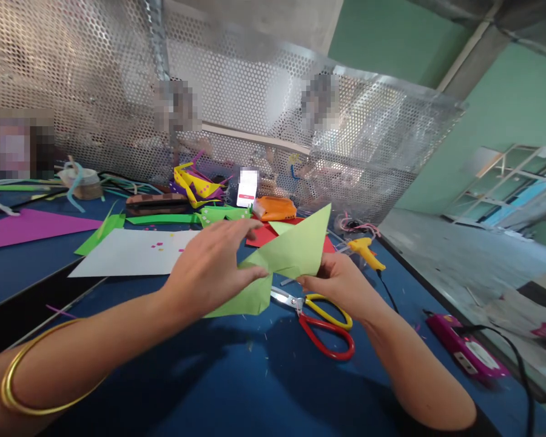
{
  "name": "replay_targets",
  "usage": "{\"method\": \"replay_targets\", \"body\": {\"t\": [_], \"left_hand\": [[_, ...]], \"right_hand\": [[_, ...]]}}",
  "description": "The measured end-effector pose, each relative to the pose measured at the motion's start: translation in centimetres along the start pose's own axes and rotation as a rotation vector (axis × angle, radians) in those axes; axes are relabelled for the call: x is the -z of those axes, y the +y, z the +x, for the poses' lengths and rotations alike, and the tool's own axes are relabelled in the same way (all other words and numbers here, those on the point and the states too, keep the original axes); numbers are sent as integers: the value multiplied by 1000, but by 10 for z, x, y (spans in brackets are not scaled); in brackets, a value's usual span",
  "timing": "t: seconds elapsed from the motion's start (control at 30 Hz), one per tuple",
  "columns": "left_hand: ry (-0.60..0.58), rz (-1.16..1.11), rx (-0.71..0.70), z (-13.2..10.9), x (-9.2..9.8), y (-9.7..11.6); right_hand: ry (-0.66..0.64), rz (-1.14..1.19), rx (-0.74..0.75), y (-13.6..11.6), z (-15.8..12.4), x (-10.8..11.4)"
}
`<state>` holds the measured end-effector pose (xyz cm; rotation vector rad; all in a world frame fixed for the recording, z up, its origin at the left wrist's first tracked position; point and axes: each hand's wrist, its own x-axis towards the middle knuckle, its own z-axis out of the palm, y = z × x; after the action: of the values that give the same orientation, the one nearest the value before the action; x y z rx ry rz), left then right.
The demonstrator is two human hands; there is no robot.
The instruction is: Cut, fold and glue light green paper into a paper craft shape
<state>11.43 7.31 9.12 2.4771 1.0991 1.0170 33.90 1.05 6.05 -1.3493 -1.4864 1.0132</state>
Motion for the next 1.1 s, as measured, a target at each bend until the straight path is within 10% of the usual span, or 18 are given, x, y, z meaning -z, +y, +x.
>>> {"method": "replay_targets", "body": {"t": [0.2, 1.1], "left_hand": [[-624, -664, 535, 2, -21, -7], [-508, -806, 738, -13, -41, 1]], "right_hand": [[-157, 9, -22, 3, -2, -5], [217, 342, -89, 9, 0, -36]]}}
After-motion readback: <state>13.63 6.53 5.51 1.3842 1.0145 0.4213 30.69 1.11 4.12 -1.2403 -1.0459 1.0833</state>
